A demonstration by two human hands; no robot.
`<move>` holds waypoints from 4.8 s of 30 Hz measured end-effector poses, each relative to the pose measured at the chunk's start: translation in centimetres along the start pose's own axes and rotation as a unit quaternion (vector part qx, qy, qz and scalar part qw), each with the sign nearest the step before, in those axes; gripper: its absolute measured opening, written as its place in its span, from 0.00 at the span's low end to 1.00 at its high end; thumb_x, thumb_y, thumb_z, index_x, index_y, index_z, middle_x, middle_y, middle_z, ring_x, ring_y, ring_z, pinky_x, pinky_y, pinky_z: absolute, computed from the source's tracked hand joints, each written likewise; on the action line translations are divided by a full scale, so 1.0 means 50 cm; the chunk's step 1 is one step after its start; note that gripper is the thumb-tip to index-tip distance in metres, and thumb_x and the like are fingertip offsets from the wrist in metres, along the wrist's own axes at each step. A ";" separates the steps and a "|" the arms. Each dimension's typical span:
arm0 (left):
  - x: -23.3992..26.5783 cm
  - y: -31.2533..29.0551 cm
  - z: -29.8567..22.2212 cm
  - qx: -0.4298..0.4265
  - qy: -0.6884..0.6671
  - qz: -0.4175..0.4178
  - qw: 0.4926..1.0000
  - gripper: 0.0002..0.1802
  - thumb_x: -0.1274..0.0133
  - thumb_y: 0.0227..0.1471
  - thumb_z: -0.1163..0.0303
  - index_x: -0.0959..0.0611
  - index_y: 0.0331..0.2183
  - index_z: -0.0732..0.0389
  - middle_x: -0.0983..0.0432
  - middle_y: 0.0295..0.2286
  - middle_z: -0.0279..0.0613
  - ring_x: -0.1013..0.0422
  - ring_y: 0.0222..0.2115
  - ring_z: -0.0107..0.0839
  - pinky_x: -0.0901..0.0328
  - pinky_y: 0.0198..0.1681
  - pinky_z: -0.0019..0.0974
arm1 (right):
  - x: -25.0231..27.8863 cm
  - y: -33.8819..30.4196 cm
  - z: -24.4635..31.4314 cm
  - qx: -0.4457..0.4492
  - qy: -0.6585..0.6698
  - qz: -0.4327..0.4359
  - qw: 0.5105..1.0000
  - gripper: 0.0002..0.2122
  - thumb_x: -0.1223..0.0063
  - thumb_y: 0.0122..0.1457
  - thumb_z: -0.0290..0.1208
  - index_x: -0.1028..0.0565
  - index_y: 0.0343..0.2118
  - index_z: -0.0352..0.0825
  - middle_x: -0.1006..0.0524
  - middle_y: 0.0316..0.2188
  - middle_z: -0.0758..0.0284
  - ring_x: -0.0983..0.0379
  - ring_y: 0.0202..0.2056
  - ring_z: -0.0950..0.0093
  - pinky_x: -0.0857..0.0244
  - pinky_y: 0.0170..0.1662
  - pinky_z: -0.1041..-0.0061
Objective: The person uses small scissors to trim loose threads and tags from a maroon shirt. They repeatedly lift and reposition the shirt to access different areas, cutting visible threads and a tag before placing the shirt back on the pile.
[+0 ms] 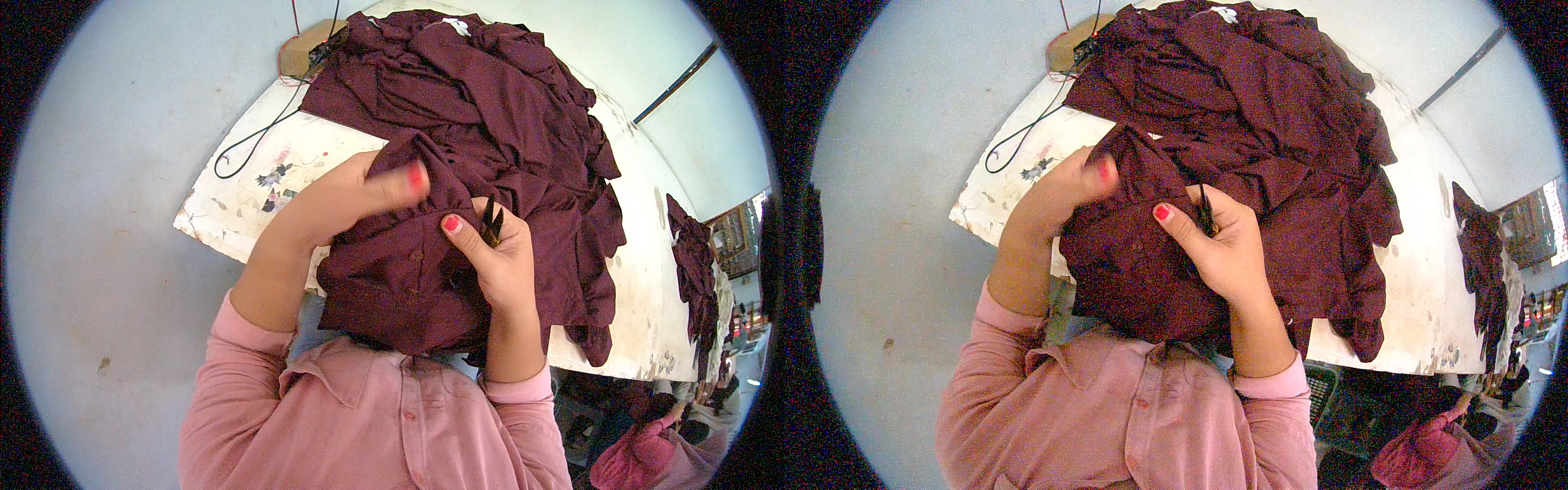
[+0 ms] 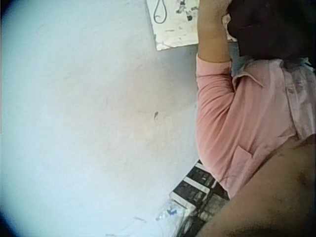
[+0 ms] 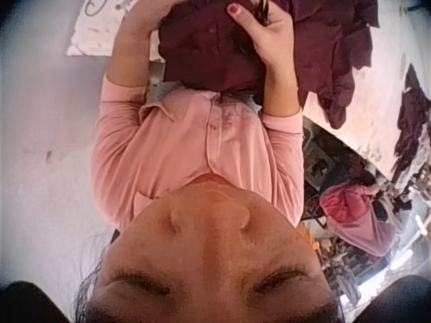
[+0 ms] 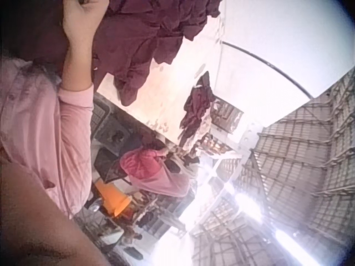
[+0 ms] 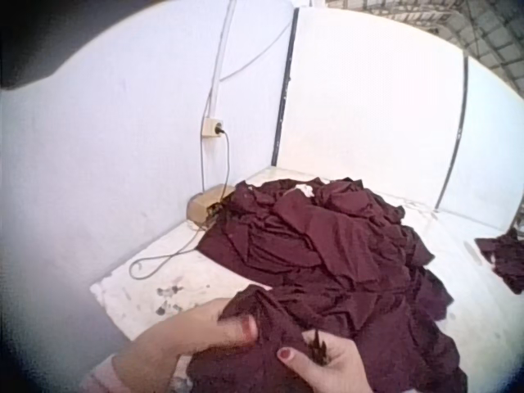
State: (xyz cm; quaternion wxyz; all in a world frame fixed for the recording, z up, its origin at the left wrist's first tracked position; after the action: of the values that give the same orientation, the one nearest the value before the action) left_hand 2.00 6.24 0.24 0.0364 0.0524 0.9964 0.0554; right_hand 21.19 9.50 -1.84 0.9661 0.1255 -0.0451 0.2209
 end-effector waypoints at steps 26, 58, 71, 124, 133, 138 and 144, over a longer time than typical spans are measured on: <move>-0.018 0.015 0.007 -0.064 0.029 -0.017 0.997 0.17 0.43 0.51 0.70 0.24 0.43 0.66 0.23 0.36 0.38 0.28 0.35 0.24 0.33 0.41 0.30 | 0.001 -0.006 0.079 0.246 -0.115 0.098 0.957 0.04 0.44 0.47 0.22 0.28 0.26 0.34 0.28 0.24 0.66 0.30 0.26 0.74 0.38 0.28 0.79; -0.065 -0.005 0.003 -0.013 -0.140 -0.016 0.990 0.17 0.43 0.51 0.69 0.23 0.42 0.65 0.24 0.36 0.36 0.29 0.35 0.23 0.34 0.41 0.28 | -0.001 -0.068 0.086 0.330 -0.370 -0.122 0.860 0.16 0.39 0.44 0.22 0.22 0.40 0.33 0.24 0.29 0.62 0.26 0.26 0.68 0.33 0.28 0.75; -0.062 0.002 -0.001 -0.002 -0.113 0.010 0.994 0.19 0.43 0.50 0.68 0.23 0.43 0.66 0.23 0.35 0.38 0.29 0.35 0.24 0.34 0.41 0.29 | 0.027 -0.035 0.033 0.229 -0.192 -0.117 0.947 0.16 0.39 0.51 0.29 0.25 0.42 0.31 0.25 0.28 0.66 0.30 0.30 0.77 0.36 0.36 0.78; -0.038 -0.014 0.055 -0.055 -0.042 -0.108 0.992 0.18 0.43 0.50 0.70 0.26 0.44 0.63 0.25 0.37 0.37 0.29 0.38 0.28 0.34 0.42 0.30 | 0.035 -0.017 -0.013 0.012 -0.117 -0.061 0.991 0.09 0.38 0.52 0.31 0.26 0.28 0.32 0.29 0.21 0.76 0.37 0.26 0.88 0.42 0.30 0.86; 0.084 -0.180 0.129 0.200 0.116 0.163 0.959 0.10 0.44 0.51 0.64 0.20 0.31 0.62 0.24 0.26 0.35 0.28 0.31 0.25 0.33 0.36 0.28 | 0.060 0.015 0.011 0.026 0.201 -0.107 0.973 0.07 0.46 0.57 0.28 0.25 0.37 0.33 0.23 0.34 0.71 0.29 0.34 0.81 0.36 0.41 0.80; -0.035 -0.140 0.202 -0.022 -0.202 0.108 0.973 0.38 0.37 0.46 0.55 0.34 0.55 0.59 0.28 0.46 0.44 0.29 0.43 0.35 0.33 0.45 0.39 | 0.060 0.016 0.021 0.009 0.296 -0.130 0.946 0.06 0.47 0.58 0.27 0.25 0.37 0.35 0.23 0.33 0.71 0.28 0.35 0.79 0.35 0.41 0.78; -0.143 -0.091 0.171 0.035 -0.545 0.078 0.834 0.30 0.46 0.50 0.77 0.35 0.54 0.64 0.34 0.51 0.47 0.35 0.52 0.43 0.40 0.56 0.49 | 0.064 0.022 0.024 0.022 0.154 -0.171 0.973 0.11 0.45 0.57 0.29 0.27 0.41 0.32 0.25 0.33 0.68 0.29 0.33 0.78 0.37 0.40 0.81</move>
State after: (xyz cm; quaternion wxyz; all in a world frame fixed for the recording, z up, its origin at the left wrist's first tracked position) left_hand 9.30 1.89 -8.28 0.5668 0.1532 0.8094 -0.0143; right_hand 23.56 11.46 -0.01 0.9820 0.1165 0.1314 0.0697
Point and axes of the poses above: each hand's wrist, its own y-axis towards the middle knuckle, its own x-axis out of the back of the hand, z = x × y, the point moved 2 cm from there along y, towards the middle knuckle
